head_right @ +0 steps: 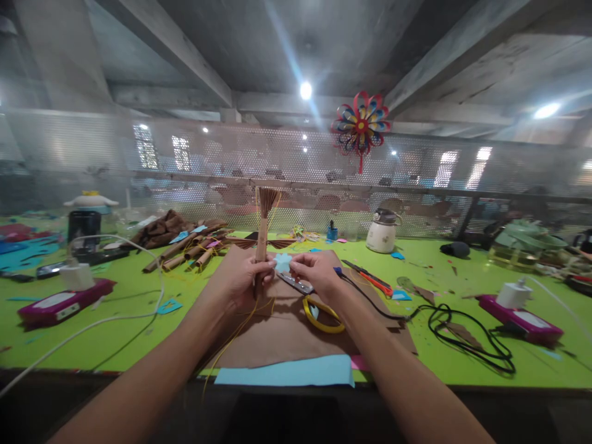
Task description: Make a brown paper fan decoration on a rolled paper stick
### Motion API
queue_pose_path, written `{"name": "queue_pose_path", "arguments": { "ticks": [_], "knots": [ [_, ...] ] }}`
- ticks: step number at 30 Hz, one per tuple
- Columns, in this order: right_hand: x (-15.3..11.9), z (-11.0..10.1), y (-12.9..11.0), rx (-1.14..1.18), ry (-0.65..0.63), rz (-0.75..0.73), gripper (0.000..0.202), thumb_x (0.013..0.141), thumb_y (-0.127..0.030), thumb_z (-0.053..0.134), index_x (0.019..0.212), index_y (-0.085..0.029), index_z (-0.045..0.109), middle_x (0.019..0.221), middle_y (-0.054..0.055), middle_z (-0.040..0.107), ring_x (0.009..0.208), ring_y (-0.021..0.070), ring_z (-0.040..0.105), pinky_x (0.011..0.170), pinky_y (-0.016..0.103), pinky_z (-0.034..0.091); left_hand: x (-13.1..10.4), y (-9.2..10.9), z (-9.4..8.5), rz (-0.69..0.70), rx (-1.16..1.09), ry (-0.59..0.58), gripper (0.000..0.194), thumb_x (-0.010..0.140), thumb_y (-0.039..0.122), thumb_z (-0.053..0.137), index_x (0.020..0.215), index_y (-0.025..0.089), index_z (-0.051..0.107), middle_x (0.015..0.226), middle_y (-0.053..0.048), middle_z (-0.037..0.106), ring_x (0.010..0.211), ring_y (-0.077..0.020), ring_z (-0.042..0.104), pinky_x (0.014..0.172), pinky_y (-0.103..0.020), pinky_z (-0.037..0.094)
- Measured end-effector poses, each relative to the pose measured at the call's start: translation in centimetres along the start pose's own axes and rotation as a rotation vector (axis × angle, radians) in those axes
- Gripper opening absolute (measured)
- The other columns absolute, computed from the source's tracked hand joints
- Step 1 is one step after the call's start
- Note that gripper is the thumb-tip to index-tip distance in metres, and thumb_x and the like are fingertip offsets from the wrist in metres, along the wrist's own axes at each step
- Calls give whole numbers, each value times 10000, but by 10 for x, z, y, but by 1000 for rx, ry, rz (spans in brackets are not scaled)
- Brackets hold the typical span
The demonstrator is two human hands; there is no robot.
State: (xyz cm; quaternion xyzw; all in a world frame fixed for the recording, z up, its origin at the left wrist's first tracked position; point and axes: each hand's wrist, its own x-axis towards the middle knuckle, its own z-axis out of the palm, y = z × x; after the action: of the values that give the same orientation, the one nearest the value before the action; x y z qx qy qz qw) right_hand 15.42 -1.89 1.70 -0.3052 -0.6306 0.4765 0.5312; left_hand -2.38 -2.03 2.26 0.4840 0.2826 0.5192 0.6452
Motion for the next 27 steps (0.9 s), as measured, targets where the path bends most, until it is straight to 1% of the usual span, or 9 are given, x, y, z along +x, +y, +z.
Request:
{"name": "queue_pose_path", "arguments": {
  "ticks": [3,6,12,15,17,20,22,24,27],
  "knots": [
    [1,0,2,39,6,21,316,607,-428,781,640,-146,641,557,-13,580,529,101,480,558,254,388,1,-1,-1,2,5,-9,216,664,168,743,794,132,575,528,47,456,449,-49,410,425,-175,269],
    [0,0,1,16,17,11,308,621,-425,771,635,-148,637,554,-13,580,525,99,479,558,256,387,6,-3,-6,0,-15,-19,216,656,167,714,828,123,591,543,44,467,451,-53,426,428,-177,285],
    [-2,-2,-3,-25,66,-11,254,633,-389,762,641,-160,652,546,-23,573,506,98,472,543,260,377,12,-8,-15,-86,-55,-13,214,658,191,629,861,138,590,537,32,475,448,-79,456,423,-193,285],
    [-2,-1,-4,-5,81,-28,252,617,-389,772,647,-159,673,547,-17,575,500,100,463,532,267,373,10,-7,-14,-86,-62,2,223,647,188,601,863,139,580,513,31,459,435,-85,440,421,-200,283],
    [-2,0,-5,7,125,-59,254,605,-388,781,658,-156,691,540,-15,570,496,99,454,526,267,366,8,-5,-12,-66,-60,11,238,637,179,588,871,138,579,505,34,449,437,-84,432,433,-199,298],
    [-1,3,-6,22,237,-108,269,587,-387,794,676,-147,710,508,-26,535,468,81,406,487,252,319,6,-5,-7,-44,-32,15,241,638,190,590,874,145,574,505,39,440,445,-88,432,447,-199,316],
    [1,7,-4,67,294,-99,300,569,-394,805,697,-139,713,485,-37,501,439,66,362,448,237,265,5,-6,-4,-39,-15,3,228,649,201,590,872,152,569,505,40,434,453,-93,438,448,-198,321],
    [2,12,-2,142,314,-60,340,548,-403,817,727,-135,709,470,-52,472,416,53,328,418,223,216,5,-8,-3,-40,-10,-10,215,663,204,587,872,158,569,507,42,430,457,-95,439,449,-195,328],
    [4,21,2,226,300,-37,379,542,-424,819,760,-138,700,457,-71,435,391,39,293,390,208,176,6,-12,-2,-57,-7,-5,177,672,196,580,845,158,569,522,41,435,454,-89,425,450,-194,342]
  ]
}}
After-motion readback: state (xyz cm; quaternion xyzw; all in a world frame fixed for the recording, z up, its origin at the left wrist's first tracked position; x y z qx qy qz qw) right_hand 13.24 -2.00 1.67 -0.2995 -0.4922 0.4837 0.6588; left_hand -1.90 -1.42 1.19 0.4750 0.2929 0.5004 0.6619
